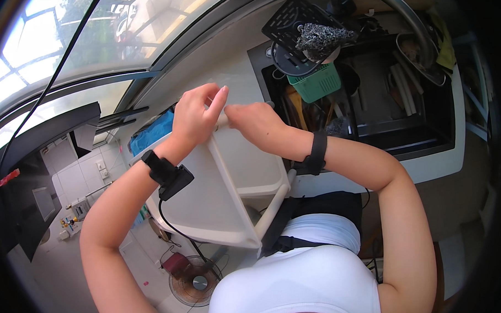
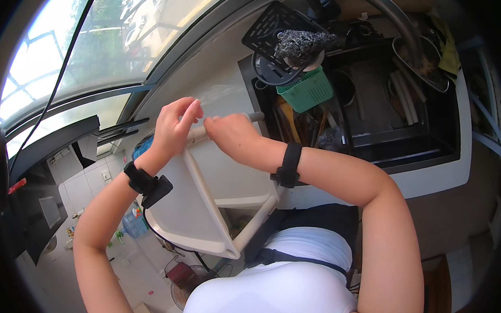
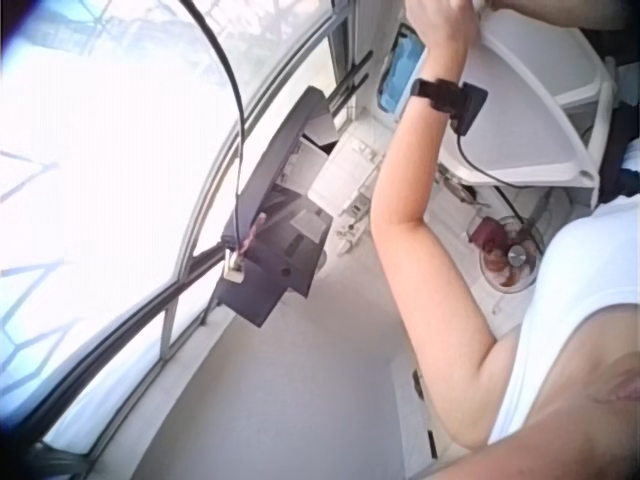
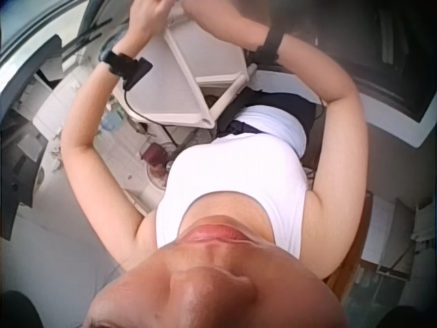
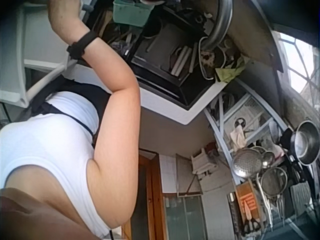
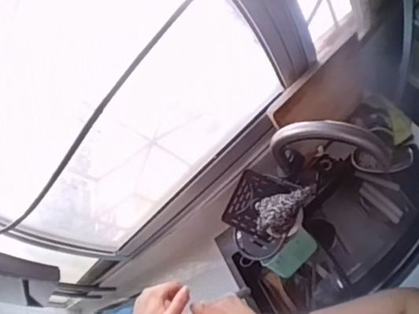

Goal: Assembling a white plastic multi-tier shelf in a kitchen.

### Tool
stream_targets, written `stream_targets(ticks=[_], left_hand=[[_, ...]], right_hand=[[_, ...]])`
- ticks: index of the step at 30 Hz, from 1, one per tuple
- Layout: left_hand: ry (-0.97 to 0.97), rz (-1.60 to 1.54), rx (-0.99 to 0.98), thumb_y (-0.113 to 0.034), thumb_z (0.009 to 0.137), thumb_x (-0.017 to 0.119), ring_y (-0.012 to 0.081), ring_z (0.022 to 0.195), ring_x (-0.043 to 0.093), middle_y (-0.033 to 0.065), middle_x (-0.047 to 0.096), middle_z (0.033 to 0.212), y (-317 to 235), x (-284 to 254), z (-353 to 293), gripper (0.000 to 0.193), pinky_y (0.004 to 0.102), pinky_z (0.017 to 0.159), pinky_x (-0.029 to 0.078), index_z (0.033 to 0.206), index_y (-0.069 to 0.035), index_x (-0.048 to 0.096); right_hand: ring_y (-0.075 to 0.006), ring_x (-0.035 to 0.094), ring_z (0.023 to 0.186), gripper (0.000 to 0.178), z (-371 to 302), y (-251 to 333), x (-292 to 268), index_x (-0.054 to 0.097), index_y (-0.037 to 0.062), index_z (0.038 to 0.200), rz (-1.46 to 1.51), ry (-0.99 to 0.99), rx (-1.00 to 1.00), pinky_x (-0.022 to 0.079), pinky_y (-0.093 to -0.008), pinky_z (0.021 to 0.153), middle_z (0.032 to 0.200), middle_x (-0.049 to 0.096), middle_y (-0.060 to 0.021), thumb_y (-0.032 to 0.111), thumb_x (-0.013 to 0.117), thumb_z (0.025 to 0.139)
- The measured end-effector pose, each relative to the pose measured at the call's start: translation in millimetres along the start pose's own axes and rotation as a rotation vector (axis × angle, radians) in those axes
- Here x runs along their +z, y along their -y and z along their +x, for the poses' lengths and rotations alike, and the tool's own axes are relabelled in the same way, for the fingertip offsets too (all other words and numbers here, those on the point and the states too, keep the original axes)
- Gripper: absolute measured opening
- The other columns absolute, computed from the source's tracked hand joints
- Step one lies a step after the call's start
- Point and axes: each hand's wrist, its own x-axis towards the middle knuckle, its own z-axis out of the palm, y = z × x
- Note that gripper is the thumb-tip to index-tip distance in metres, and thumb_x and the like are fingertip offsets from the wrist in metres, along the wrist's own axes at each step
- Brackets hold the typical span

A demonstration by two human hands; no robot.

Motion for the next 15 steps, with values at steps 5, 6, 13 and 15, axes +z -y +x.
stream_targets(ticks=[5, 6, 13, 15], left_hand=[[0.027, 0.045, -0.029, -0.039, 0.092, 0.054, 0.0322, 0.074, 0.065, 0.0173, 0.067, 0.079, -15, -2, 0, 0.043, 0.0385, 0.068, 0.050, 0.086, 0.000, 0.068], [0.016, 0.041, -0.027, -0.039, 0.092, 0.054, 0.0322, 0.074, 0.065, 0.0173, 0.067, 0.079, -14, -2, 0, 0.043, 0.0385, 0.068, 0.050, 0.086, 0.000, 0.068], [-0.041, 0.064, 0.011, -0.043, 0.095, 0.047, 0.0368, 0.083, 0.065, 0.0177, 0.069, 0.084, -14, 2, 2, 0.049, 0.0417, 0.076, 0.051, 0.089, -0.001, 0.071], [-0.043, 0.077, 0.007, -0.045, 0.099, 0.046, 0.0313, 0.084, 0.063, 0.0173, 0.066, 0.084, -8, 0, 2, 0.051, 0.0359, 0.079, 0.048, 0.095, 0.002, 0.066]], right_hand=[[-0.0328, 0.066, 0.071, 0.009, -3, -1, -2, 0.055, 0.0032, 0.087, 0.073, -0.022, 0.011, 0.052, -0.0418, 0.060, 0.081, 0.065, -0.0120, 0.009, 0.061, 0.083], [-0.0341, 0.066, 0.073, 0.010, -3, -1, -3, 0.055, 0.0026, 0.088, 0.123, -0.030, 0.022, 0.052, -0.0425, 0.061, 0.081, 0.065, -0.0126, 0.010, 0.061, 0.084], [-0.0372, 0.065, 0.079, 0.018, -8, 9, -12, 0.055, 0.0017, 0.095, 0.059, 0.052, 0.131, 0.052, -0.0457, 0.066, 0.087, 0.066, -0.0157, 0.014, 0.064, 0.086], [-0.0374, 0.065, 0.087, 0.030, -16, 18, -17, 0.053, 0.0024, 0.108, 0.037, 0.038, 0.138, 0.052, -0.0456, 0.072, 0.094, 0.066, -0.0163, 0.016, 0.067, 0.086]])
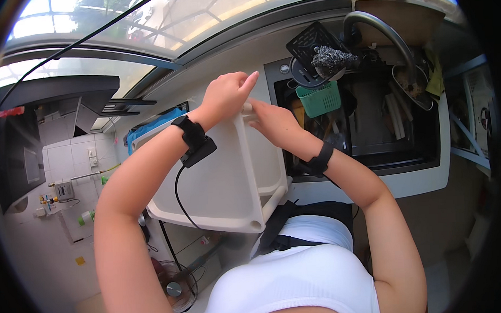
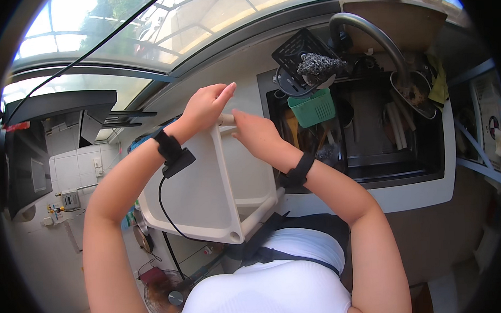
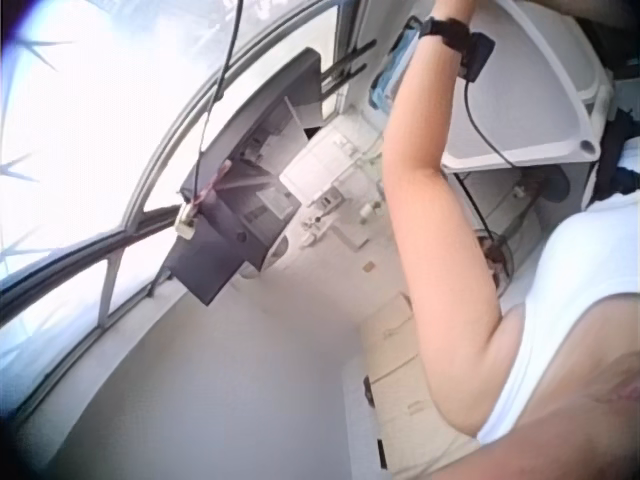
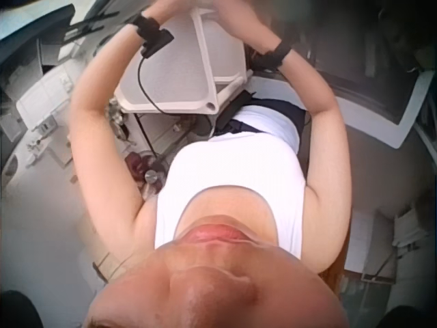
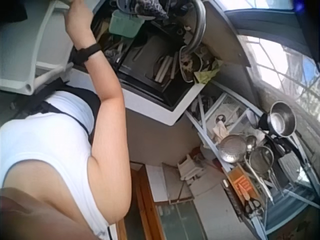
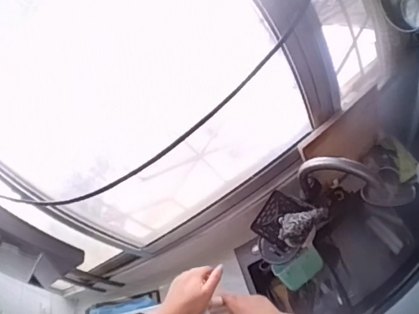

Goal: Assembling a white plastic multi-tier shelf in a kitchen.

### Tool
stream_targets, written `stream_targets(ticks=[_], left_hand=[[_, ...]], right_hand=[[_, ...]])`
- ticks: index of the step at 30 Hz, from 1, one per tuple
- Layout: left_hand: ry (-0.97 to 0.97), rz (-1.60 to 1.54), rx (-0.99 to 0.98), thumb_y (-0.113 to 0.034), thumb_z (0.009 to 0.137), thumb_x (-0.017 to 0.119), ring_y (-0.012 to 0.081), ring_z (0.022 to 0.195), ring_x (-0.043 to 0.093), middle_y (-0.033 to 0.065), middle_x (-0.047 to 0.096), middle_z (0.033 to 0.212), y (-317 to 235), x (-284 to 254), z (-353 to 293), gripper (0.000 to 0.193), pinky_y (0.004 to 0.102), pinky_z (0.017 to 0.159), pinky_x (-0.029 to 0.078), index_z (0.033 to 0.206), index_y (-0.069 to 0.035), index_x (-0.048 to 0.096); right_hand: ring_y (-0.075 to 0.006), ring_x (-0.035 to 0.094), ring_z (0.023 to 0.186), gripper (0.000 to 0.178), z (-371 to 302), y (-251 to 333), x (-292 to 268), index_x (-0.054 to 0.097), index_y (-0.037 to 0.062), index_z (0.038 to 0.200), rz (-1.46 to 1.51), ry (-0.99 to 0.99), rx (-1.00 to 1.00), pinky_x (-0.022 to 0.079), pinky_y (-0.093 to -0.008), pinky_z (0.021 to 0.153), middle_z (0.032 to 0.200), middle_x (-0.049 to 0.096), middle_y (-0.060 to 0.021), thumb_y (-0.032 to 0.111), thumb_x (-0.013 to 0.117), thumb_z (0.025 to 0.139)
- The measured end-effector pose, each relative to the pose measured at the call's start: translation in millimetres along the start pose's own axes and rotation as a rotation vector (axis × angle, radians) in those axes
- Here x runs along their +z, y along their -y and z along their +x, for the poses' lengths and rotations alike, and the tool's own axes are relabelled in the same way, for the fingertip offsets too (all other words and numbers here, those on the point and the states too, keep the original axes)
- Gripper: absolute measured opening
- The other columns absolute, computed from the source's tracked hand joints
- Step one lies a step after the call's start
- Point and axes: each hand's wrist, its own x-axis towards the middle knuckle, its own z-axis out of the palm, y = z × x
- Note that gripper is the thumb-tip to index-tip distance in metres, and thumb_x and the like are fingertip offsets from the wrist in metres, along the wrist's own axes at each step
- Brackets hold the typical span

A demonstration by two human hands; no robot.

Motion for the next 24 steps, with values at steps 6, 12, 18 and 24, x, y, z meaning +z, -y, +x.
stream_targets(ticks=[6, 12, 18, 24], left_hand=[[-0.431, 0.060, 0.204, -0.037, 0.100, 0.053, 0.0304, 0.121, 0.051, 0.0191, 0.053, 0.127, 59, -75, -52, 0.048, 0.0372, 0.102, 0.039, 0.131, 0.000, 0.051], [-0.739, -0.184, -0.091, -0.030, 0.095, 0.060, 0.0221, 0.125, 0.049, 0.0124, 0.055, 0.129, 120, -151, -254, 0.048, 0.0344, 0.106, 0.036, 0.133, -0.001, 0.050], [-1.127, -0.619, -0.319, -0.016, 0.099, 0.054, 0.0145, 0.115, 0.053, 0.0081, 0.058, 0.122, 214, -86, -428, 0.034, 0.0275, 0.098, 0.040, 0.129, -0.002, 0.051], [-0.917, -0.879, -0.395, -0.015, 0.097, 0.054, 0.0160, 0.115, 0.056, 0.0068, 0.060, 0.120, 335, 60, -465, 0.034, 0.0300, 0.095, 0.043, 0.130, -0.005, 0.052]], right_hand=[[-0.0395, 0.060, 0.107, 0.067, -57, 6, 2, 0.036, -0.0007, 0.141, -0.131, -0.019, -0.069, 0.052, -0.0434, 0.086, 0.133, 0.052, -0.0212, 0.022, 0.068, 0.088], [-0.0284, 0.063, 0.111, 0.055, -122, 26, -17, 0.045, 0.0029, 0.141, 0.031, -0.064, 0.081, 0.051, -0.0361, 0.090, 0.131, 0.058, -0.0185, 0.011, 0.066, 0.091], [-0.0238, 0.063, 0.110, 0.045, -176, 69, -29, 0.050, 0.0032, 0.139, -0.089, -0.187, 0.106, 0.050, -0.0328, 0.091, 0.127, 0.062, -0.0160, 0.005, 0.056, 0.095], [-0.0200, 0.064, 0.108, 0.038, -196, 172, 0, 0.058, 0.0047, 0.132, -0.326, -0.359, 0.001, 0.049, -0.0306, 0.088, 0.121, 0.066, -0.0111, 0.003, 0.053, 0.095]])
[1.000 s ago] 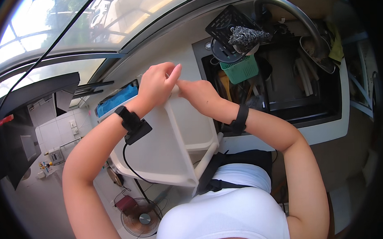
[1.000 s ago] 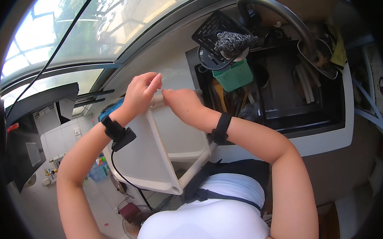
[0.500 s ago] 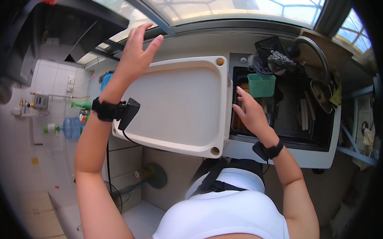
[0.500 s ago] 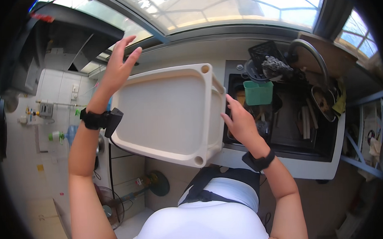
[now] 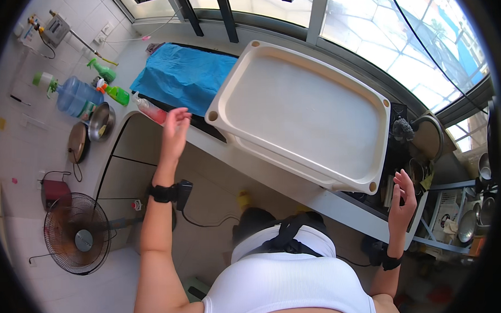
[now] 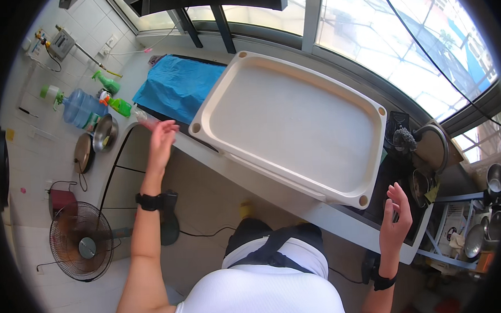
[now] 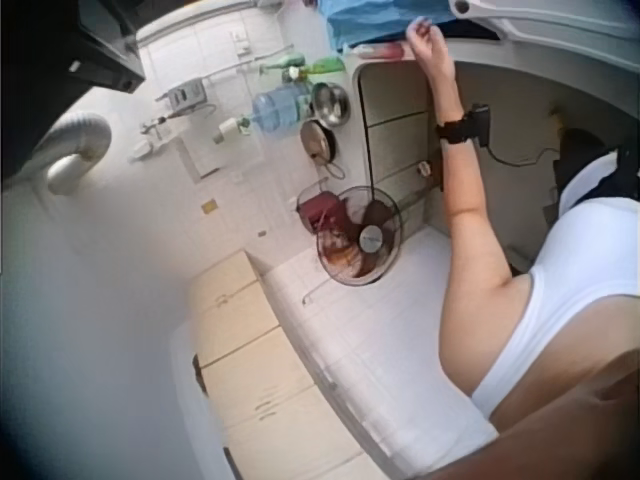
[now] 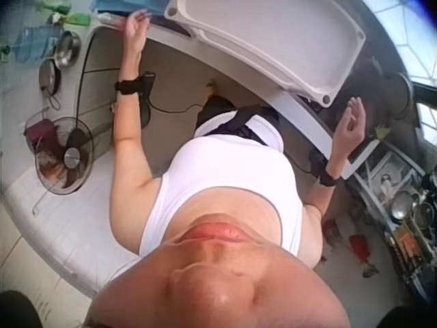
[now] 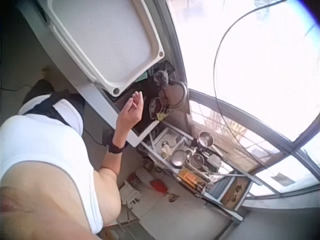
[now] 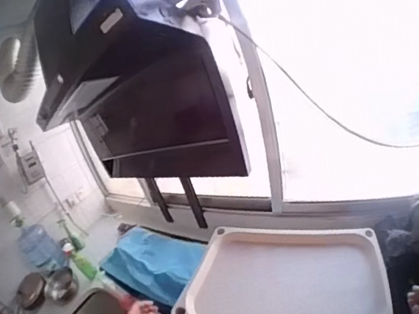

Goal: Assembling a white plastic multi-tier shelf in a kitchen.

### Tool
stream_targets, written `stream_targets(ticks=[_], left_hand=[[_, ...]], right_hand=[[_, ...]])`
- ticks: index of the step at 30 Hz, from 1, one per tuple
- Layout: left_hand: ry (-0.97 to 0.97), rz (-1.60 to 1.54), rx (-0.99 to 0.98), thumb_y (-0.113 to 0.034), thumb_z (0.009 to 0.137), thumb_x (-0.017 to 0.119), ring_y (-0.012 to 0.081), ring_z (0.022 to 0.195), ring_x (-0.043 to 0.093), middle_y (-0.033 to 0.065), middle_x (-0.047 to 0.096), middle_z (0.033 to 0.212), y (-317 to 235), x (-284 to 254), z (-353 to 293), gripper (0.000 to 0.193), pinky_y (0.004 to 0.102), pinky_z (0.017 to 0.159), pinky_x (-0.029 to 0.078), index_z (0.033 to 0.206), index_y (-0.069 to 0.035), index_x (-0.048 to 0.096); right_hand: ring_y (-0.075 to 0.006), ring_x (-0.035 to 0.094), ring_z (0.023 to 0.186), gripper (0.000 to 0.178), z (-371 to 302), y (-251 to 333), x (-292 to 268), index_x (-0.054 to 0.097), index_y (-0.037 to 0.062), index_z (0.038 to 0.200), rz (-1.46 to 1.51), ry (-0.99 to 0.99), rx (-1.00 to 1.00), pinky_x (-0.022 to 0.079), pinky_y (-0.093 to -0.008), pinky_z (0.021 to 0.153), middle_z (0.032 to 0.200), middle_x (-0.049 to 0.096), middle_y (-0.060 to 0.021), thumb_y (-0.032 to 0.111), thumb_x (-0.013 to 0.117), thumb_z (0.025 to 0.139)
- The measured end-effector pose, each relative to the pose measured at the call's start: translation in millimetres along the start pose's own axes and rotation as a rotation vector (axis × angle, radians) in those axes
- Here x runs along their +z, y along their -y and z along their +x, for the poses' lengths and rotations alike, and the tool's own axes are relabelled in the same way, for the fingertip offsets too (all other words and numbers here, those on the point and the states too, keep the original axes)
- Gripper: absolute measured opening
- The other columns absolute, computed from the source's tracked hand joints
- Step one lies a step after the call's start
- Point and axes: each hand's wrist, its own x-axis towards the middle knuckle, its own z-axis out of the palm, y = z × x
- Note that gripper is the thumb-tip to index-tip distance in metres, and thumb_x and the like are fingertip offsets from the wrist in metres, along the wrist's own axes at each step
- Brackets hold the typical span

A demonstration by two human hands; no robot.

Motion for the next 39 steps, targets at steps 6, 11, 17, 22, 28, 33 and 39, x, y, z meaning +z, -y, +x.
stream_targets(ticks=[6, 11, 17, 22, 28, 33, 39], left_hand=[[0.301, 0.005, 0.234, -0.019, 0.087, 0.070, 0.0253, 0.123, 0.050, 0.0124, 0.048, 0.136, 44, 49, -11, 0.060, 0.0378, 0.102, 0.042, 0.138, -0.005, 0.043], [0.395, -0.312, 0.233, -0.021, 0.092, 0.065, 0.0253, 0.121, 0.051, 0.0115, 0.050, 0.133, 53, 63, 1, 0.054, 0.0362, 0.100, 0.042, 0.138, -0.005, 0.042], [0.333, -0.360, 0.421, -0.020, 0.093, 0.064, 0.0359, 0.106, 0.056, 0.0185, 0.056, 0.116, 62, 75, 10, 0.040, 0.0406, 0.092, 0.045, 0.124, -0.001, 0.048], [0.279, -0.316, 0.458, -0.019, 0.091, 0.064, 0.0388, 0.096, 0.055, 0.0183, 0.057, 0.104, 67, 86, 8, 0.031, 0.0448, 0.084, 0.044, 0.113, -0.002, 0.050], [0.312, -0.336, 0.447, -0.020, 0.090, 0.064, 0.0366, 0.094, 0.055, 0.0156, 0.057, 0.100, 65, 92, 14, 0.029, 0.0440, 0.081, 0.042, 0.109, -0.002, 0.050], [0.316, -0.339, 0.395, -0.021, 0.088, 0.066, 0.0354, 0.095, 0.054, 0.0154, 0.056, 0.100, 62, 99, 10, 0.031, 0.0433, 0.081, 0.040, 0.108, -0.002, 0.050], [0.306, -0.435, 0.366, -0.017, 0.086, 0.068, 0.0344, 0.095, 0.053, 0.0151, 0.054, 0.101, 68, 106, 11, 0.033, 0.0424, 0.083, 0.037, 0.110, -0.002, 0.050]], right_hand=[[-0.0241, 0.065, 0.105, 0.030, -2, 153, 57, 0.062, 0.0024, 0.122, -0.192, 0.162, -0.286, 0.051, -0.0345, 0.086, 0.116, 0.068, -0.0126, 0.001, 0.057, 0.092], [-0.0322, 0.065, 0.104, 0.032, -1, 232, 126, 0.063, 0.0025, 0.118, -0.400, 0.325, -0.522, 0.050, -0.0383, 0.090, 0.113, 0.068, -0.0152, 0.003, 0.065, 0.086], [-0.0337, 0.061, 0.108, 0.050, 12, 280, 207, 0.056, 0.0066, 0.132, -0.579, 0.473, -0.606, 0.046, -0.0416, 0.096, 0.120, 0.064, -0.0156, 0.010, 0.070, 0.084], [-0.0311, 0.062, 0.099, 0.062, 28, 293, 262, 0.050, 0.0112, 0.140, -0.607, 0.662, -0.620, 0.048, -0.0409, 0.088, 0.109, 0.063, -0.0116, 0.009, 0.072, 0.082], [-0.0274, 0.065, 0.080, 0.058, 35, 284, 277, 0.053, 0.0118, 0.139, -0.650, 0.638, -0.624, 0.051, -0.0394, 0.067, 0.100, 0.061, -0.0104, 0.001, 0.069, 0.084], [-0.0256, 0.065, 0.076, 0.055, 40, 284, 283, 0.056, 0.0112, 0.137, -0.643, 0.618, -0.580, 0.051, -0.0389, 0.065, 0.096, 0.061, -0.0096, 0.001, 0.069, 0.084], [-0.0254, 0.064, 0.072, 0.058, 38, 281, 282, 0.059, 0.0117, 0.135, -0.626, 0.602, -0.504, 0.051, -0.0382, 0.063, 0.092, 0.060, -0.0088, -0.003, 0.071, 0.080]])
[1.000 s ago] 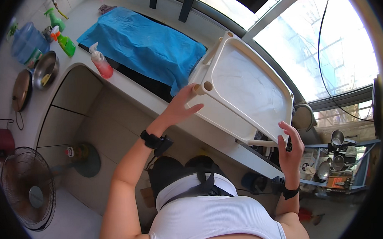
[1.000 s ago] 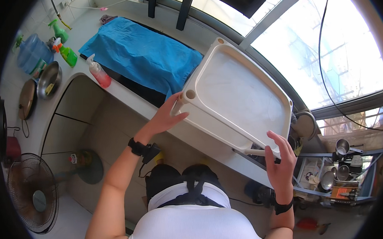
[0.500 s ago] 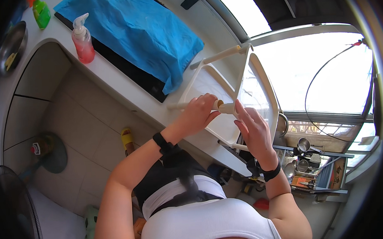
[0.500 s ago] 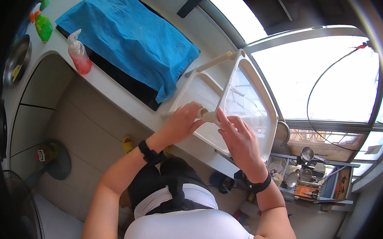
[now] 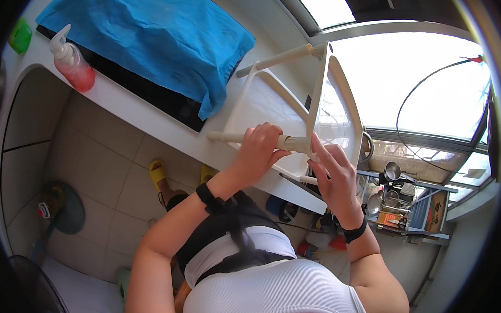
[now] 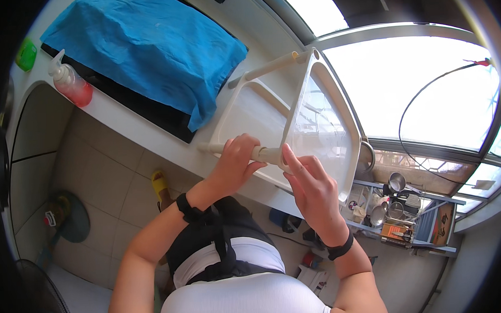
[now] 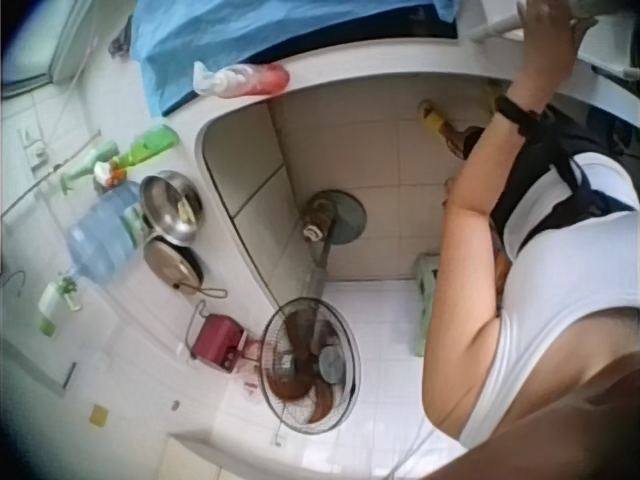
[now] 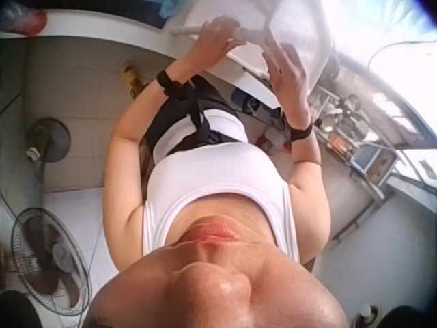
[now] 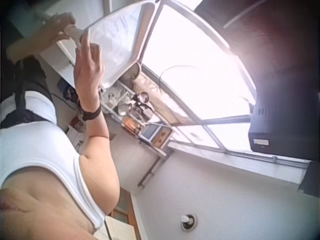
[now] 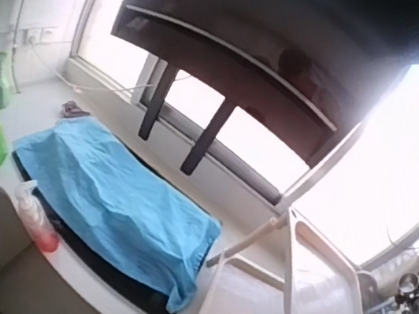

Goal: Assembling a white plastic multi-tier shelf in a kitchen.

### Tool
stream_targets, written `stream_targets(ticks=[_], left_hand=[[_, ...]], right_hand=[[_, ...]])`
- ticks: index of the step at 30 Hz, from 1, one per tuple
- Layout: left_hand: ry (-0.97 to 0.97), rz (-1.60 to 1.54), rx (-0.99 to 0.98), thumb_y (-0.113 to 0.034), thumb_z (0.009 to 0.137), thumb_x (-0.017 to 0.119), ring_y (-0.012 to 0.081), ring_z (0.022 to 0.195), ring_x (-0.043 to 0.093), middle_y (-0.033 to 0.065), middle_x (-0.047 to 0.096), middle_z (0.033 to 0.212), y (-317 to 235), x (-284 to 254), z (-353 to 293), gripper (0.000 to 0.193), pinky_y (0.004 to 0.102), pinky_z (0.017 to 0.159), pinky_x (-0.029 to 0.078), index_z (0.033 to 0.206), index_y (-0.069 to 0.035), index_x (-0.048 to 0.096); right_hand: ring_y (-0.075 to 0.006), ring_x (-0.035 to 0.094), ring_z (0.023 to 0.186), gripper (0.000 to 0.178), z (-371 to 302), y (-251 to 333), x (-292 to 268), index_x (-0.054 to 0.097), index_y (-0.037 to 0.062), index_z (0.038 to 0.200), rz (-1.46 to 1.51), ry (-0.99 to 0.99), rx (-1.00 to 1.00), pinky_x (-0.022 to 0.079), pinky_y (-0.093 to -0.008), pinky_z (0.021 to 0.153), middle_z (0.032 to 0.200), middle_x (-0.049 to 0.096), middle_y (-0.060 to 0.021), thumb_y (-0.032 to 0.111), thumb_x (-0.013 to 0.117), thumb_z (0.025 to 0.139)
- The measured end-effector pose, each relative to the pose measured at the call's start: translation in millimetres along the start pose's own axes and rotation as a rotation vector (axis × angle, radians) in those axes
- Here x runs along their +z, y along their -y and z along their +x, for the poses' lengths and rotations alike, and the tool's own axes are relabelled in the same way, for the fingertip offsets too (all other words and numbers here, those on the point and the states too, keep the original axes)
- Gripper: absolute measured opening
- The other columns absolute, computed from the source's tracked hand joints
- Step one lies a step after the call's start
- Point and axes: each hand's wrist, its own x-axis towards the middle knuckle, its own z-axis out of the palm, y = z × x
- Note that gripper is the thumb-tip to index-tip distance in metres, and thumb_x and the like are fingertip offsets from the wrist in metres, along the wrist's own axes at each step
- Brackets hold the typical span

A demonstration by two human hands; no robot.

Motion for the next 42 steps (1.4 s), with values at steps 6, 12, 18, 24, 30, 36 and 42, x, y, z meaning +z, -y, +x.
stream_targets(ticks=[6, 12, 18, 24, 30, 36, 42], left_hand=[[0.010, -0.014, 0.039, -0.014, 0.087, 0.067, 0.0345, 0.093, 0.051, 0.0153, 0.052, 0.101, 0, -2, 1, 0.032, 0.0423, 0.082, 0.036, 0.110, -0.003, 0.048], [0.018, -0.019, 0.054, -0.014, 0.087, 0.066, 0.0354, 0.091, 0.052, 0.0151, 0.053, 0.097, -2, -4, 6, 0.029, 0.0423, 0.081, 0.037, 0.108, -0.004, 0.049], [0.026, -0.087, 0.034, -0.013, 0.083, 0.070, 0.0380, 0.081, 0.055, 0.0172, 0.058, 0.085, -1, -10, 10, 0.022, 0.0439, 0.073, 0.042, 0.093, -0.003, 0.053], [0.033, -0.140, 0.000, -0.012, 0.079, 0.070, 0.0439, 0.076, 0.057, 0.0208, 0.058, 0.074, 7, -8, 15, 0.023, 0.0489, 0.067, 0.044, 0.087, -0.001, 0.051], [0.031, -0.281, -0.018, -0.009, 0.084, 0.061, 0.0443, 0.078, 0.059, 0.0225, 0.062, 0.080, 26, 9, 16, 0.012, 0.0421, 0.065, 0.047, 0.088, 0.001, 0.055], [0.117, -0.246, -0.078, -0.007, 0.079, 0.063, 0.0429, 0.078, 0.062, 0.0220, 0.065, 0.084, 32, 10, 19, 0.020, 0.0436, 0.066, 0.049, 0.097, -0.002, 0.058], [0.069, -0.240, 0.052, -0.006, 0.075, 0.064, 0.0419, 0.075, 0.062, 0.0204, 0.062, 0.074, 25, 6, 24, 0.022, 0.0456, 0.063, 0.049, 0.091, -0.001, 0.050]], right_hand=[[-0.0252, 0.063, 0.070, 0.063, 2, 2, 5, 0.057, 0.0139, 0.136, 0.034, 0.024, 0.036, 0.050, -0.0386, 0.060, 0.090, 0.060, -0.0089, -0.005, 0.071, 0.078], [-0.0257, 0.063, 0.069, 0.063, 3, 3, 5, 0.056, 0.0154, 0.137, 0.045, 0.036, 0.037, 0.050, -0.0394, 0.060, 0.091, 0.060, -0.0100, -0.003, 0.071, 0.079], [-0.0312, 0.057, 0.109, 0.059, 15, 10, -18, 0.057, 0.0151, 0.137, -0.030, 0.079, -0.060, 0.046, -0.0444, 0.093, 0.120, 0.061, -0.0103, 0.030, 0.074, 0.083], [-0.0409, 0.027, 0.142, 0.075, 54, 14, 17, 0.042, 0.0147, 0.147, -0.057, -0.047, -0.166, 0.018, -0.0578, 0.115, 0.154, 0.029, -0.0192, 0.040, 0.071, 0.084], [-0.0414, 0.014, 0.148, 0.091, 64, 10, 39, 0.039, 0.0146, 0.149, -0.113, 0.024, -0.171, 0.007, -0.0624, 0.116, 0.159, 0.020, -0.0196, 0.048, 0.078, 0.074], [-0.0421, 0.016, 0.147, 0.094, 73, 12, 45, 0.040, 0.0152, 0.148, -0.157, 0.062, -0.159, 0.007, -0.0613, 0.117, 0.157, 0.024, -0.0201, 0.046, 0.079, 0.069], [-0.0416, 0.021, 0.146, 0.079, 75, 17, 43, 0.056, 0.0117, 0.135, -0.149, 0.087, -0.141, 0.006, -0.0646, 0.115, 0.152, 0.035, -0.0167, 0.043, 0.081, 0.067]])
